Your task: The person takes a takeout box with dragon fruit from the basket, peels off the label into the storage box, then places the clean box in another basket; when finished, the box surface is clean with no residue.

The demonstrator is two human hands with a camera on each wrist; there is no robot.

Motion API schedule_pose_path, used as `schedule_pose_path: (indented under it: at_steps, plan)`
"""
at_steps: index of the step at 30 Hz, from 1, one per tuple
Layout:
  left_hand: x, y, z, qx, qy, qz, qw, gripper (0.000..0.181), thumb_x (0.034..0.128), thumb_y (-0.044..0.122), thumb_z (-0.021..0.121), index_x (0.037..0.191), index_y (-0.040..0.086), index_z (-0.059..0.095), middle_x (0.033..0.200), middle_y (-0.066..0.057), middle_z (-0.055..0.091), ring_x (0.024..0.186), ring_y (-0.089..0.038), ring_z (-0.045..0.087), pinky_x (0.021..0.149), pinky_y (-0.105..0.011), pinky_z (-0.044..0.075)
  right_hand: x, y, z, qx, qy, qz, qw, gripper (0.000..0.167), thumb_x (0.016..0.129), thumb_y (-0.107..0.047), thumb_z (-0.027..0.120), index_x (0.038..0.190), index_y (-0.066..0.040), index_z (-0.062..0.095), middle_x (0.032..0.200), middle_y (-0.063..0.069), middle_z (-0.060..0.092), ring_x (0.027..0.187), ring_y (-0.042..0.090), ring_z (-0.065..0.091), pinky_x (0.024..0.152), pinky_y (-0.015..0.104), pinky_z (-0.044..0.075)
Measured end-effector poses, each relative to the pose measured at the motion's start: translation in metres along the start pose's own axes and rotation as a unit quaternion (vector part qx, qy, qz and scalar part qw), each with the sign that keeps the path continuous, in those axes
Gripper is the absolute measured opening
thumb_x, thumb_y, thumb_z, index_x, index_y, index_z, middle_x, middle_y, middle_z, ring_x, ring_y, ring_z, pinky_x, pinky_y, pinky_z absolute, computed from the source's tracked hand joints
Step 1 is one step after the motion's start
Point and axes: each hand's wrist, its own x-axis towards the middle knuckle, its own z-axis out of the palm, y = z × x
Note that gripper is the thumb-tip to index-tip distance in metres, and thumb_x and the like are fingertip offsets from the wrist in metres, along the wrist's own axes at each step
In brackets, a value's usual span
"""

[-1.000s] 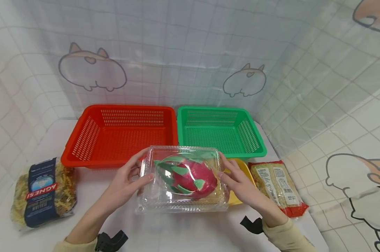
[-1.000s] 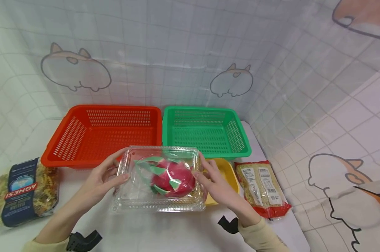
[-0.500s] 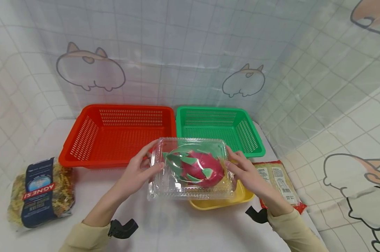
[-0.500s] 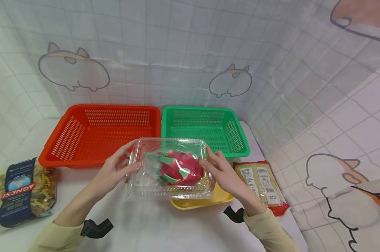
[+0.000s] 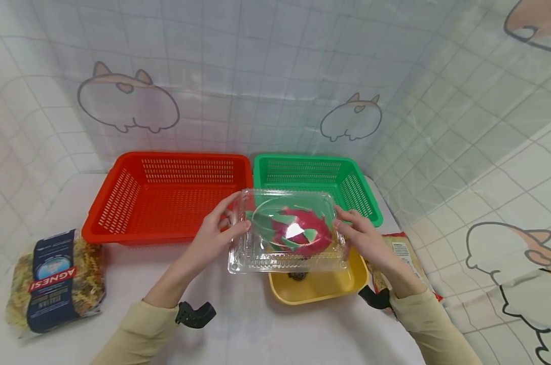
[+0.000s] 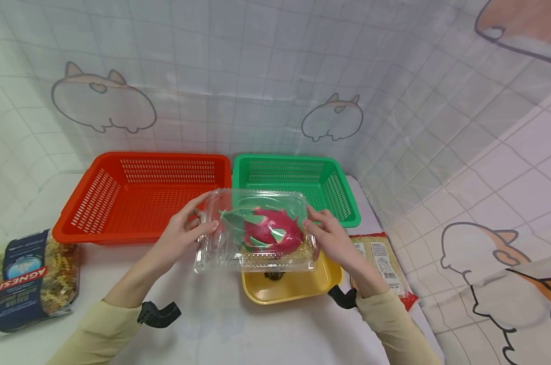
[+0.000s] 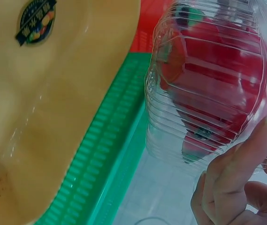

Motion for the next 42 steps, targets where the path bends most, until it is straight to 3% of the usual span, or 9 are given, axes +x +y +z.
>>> schedule_pose_path:
  at_steps: [6,8,12,17,23,29,33,39,42]
  plan:
    - [0.020,0.000,0.007,-0.014,-0.001,0.005,0.9999,0.067,0.0955,0.022,0.065,0.155,0.018,0.035,0.088,-0.009,0.046,0.063,-0.012,0.040,0.054,-0.022,0.036,0.012,0.001,-0.014,0.013,0.002,0.020,0.9997,0.057,0.106,-0.027,0.049,0.155,-0.002,0.032,0.158,0.022,0.026,0.061,0.019,0.061,0.055,0.033,0.056]
    - [0.027,-0.001,0.009,-0.018,-0.002,0.005,0.9998,0.067,0.0960,0.022,0.065,0.155,0.017,0.034,0.087,-0.008,0.047,0.064,-0.013,0.042,0.054,-0.022,0.036,0.017,0.001,-0.019,0.013,0.003,0.024,0.9996,0.057,0.106,-0.028,0.048,0.155,-0.002,0.031,0.160,0.021,0.026,0.074,0.013,0.062,0.054,0.033,0.055]
    - [0.040,-0.002,0.012,-0.013,0.000,0.004,0.9999,0.067,0.0965,0.022,0.064,0.156,0.015,0.033,0.087,-0.008,0.048,0.070,-0.016,0.044,0.056,-0.022,0.037,0.027,0.003,-0.028,0.012,-0.001,0.036,0.9993,0.058,0.107,-0.030,0.047,0.155,-0.002,0.031,0.164,0.015,0.023,0.079,0.011,0.061,0.055,0.035,0.056]
    - [0.054,-0.002,0.016,-0.003,0.000,-0.004,1.0000,0.069,0.0974,0.027,0.062,0.157,0.014,0.030,0.083,-0.006,0.047,0.075,-0.019,0.045,0.062,-0.025,0.040,0.039,0.004,-0.036,0.007,0.001,0.046,0.9989,0.058,0.107,-0.031,0.047,0.155,-0.003,0.032,0.153,0.023,0.037,0.062,0.018,0.053,0.056,0.035,0.056]
    - [0.072,-0.001,0.023,-0.016,-0.005,-0.036,0.9992,0.070,0.0977,0.032,0.061,0.158,0.018,0.028,0.075,-0.003,0.044,0.066,-0.017,0.042,0.065,-0.031,0.041,0.054,0.008,-0.049,0.007,0.007,0.056,0.9984,0.056,0.107,-0.030,0.046,0.155,-0.004,0.033,0.130,0.029,0.047,0.061,0.017,0.047,0.059,0.033,0.056]
    - [0.093,-0.002,0.028,-0.023,-0.021,-0.067,0.9972,0.073,0.0989,0.034,0.059,0.160,0.018,0.022,0.069,-0.002,0.047,0.053,-0.017,0.049,0.078,-0.037,0.049,0.070,0.014,-0.062,0.000,0.004,0.063,0.9980,0.056,0.107,-0.031,0.047,0.154,-0.003,0.035,0.147,0.023,0.044,0.061,0.017,0.049,0.061,0.035,0.056]
    - [0.107,-0.001,0.032,-0.030,-0.027,-0.093,0.9948,0.073,0.1001,0.033,0.057,0.160,0.019,0.019,0.066,-0.002,0.052,0.050,-0.018,0.051,0.081,-0.036,0.051,0.080,0.017,-0.068,0.003,0.002,0.070,0.9975,0.057,0.107,-0.031,0.046,0.154,-0.001,0.033,0.144,0.025,0.045,0.063,0.014,0.050,0.060,0.032,0.056]
    - [0.126,0.003,0.033,-0.003,-0.037,-0.121,0.9919,0.073,0.1006,0.032,0.053,0.161,0.017,0.015,0.056,0.000,0.045,0.048,-0.022,0.047,0.097,-0.048,0.048,0.094,0.015,-0.076,0.005,-0.013,0.085,0.9963,0.056,0.108,-0.026,0.044,0.154,0.002,0.030,0.137,0.027,0.044,0.066,0.015,0.051,0.063,0.037,0.057]
    - [0.133,0.004,0.034,0.010,-0.037,-0.133,0.9904,0.073,0.0999,0.031,0.054,0.161,0.018,0.017,0.067,-0.001,0.051,0.048,-0.022,0.048,0.095,-0.048,0.049,0.101,0.013,-0.081,-0.005,-0.028,0.097,0.9949,0.054,0.108,-0.023,0.043,0.153,0.003,0.029,0.138,0.028,0.044,0.068,0.017,0.053,0.066,0.041,0.059]
